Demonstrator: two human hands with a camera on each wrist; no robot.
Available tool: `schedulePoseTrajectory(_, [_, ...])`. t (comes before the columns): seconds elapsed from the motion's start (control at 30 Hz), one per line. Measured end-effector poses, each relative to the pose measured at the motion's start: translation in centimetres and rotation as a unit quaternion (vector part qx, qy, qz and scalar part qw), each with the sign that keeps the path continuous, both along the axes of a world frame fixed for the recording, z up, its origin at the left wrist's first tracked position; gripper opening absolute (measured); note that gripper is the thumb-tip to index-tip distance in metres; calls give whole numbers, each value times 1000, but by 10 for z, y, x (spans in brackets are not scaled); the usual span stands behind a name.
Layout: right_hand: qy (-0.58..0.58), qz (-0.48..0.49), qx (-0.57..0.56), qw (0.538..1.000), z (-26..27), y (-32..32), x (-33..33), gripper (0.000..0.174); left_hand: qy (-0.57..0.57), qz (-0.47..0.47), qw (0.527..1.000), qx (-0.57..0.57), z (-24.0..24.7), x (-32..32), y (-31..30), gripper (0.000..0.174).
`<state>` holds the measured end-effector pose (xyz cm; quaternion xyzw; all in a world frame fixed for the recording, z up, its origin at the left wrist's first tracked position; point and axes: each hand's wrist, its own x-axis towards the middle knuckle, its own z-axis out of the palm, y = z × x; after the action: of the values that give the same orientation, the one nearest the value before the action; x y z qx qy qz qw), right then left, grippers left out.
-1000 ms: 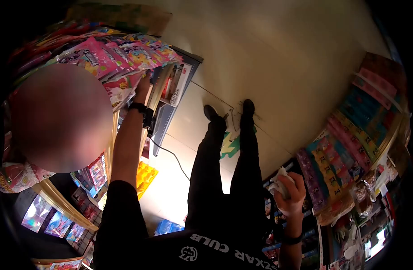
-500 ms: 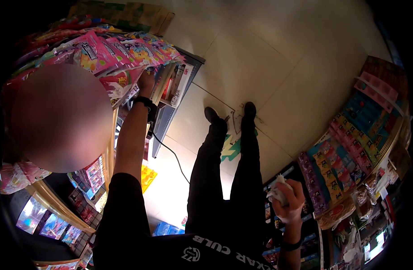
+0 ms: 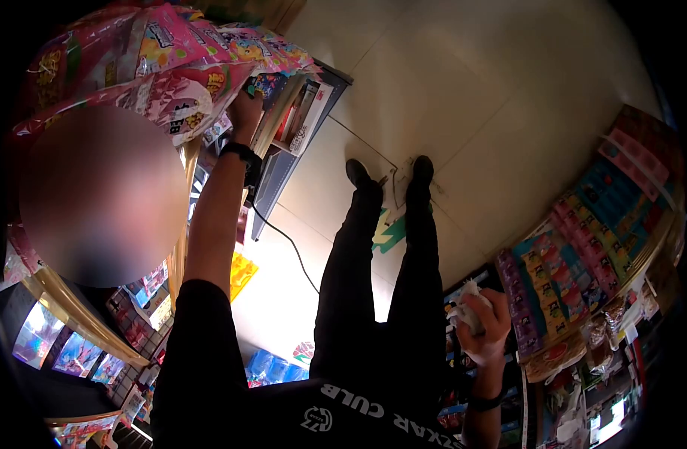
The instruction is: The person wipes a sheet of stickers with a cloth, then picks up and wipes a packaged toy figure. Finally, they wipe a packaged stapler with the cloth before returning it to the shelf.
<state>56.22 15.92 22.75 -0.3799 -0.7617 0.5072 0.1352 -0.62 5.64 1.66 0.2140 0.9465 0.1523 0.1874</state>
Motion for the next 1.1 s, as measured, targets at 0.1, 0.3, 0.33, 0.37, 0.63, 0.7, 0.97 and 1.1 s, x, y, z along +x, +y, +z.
schedulePoseTrajectory(0.1, [-12, 1, -1, 1000, 2, 2, -3, 25, 75, -16, 997, 8, -31, -22, -41, 52])
schedulePoseTrajectory(0.3, [-26, 7, -3, 1000, -1, 2, -6, 25, 80, 105, 977, 166, -153, -83, -148, 42])
schedulePoseTrajectory(0.33, [-20, 4, -9, 1000, -2, 0, -8, 25, 14, 148, 975, 164, -185, -104, -173, 36])
schedulePoseTrajectory(0.37, [-14, 1, -15, 1000, -3, -1, -9, 25, -48, 192, 967, 157, -215, -123, -197, 30])
schedulePoseTrajectory(0.63, [-17, 12, -35, 999, -5, -9, -17, 25, -248, 550, 742, 293, -113, -64, -145, 25])
schedulePoseTrajectory(0.7, [-12, 16, -35, 999, -8, -9, -19, 25, -251, 522, 750, 321, -119, -65, -158, 25])
schedulePoseTrajectory(0.97, [-5, 12, -41, 999, -10, -13, -24, 26, -249, 485, 733, 407, -144, -75, -190, 10])
schedulePoseTrajectory(1.1, [-2, 18, -44, 999, -10, -16, -26, 26, -170, 301, 843, 412, -161, -79, -217, 9])
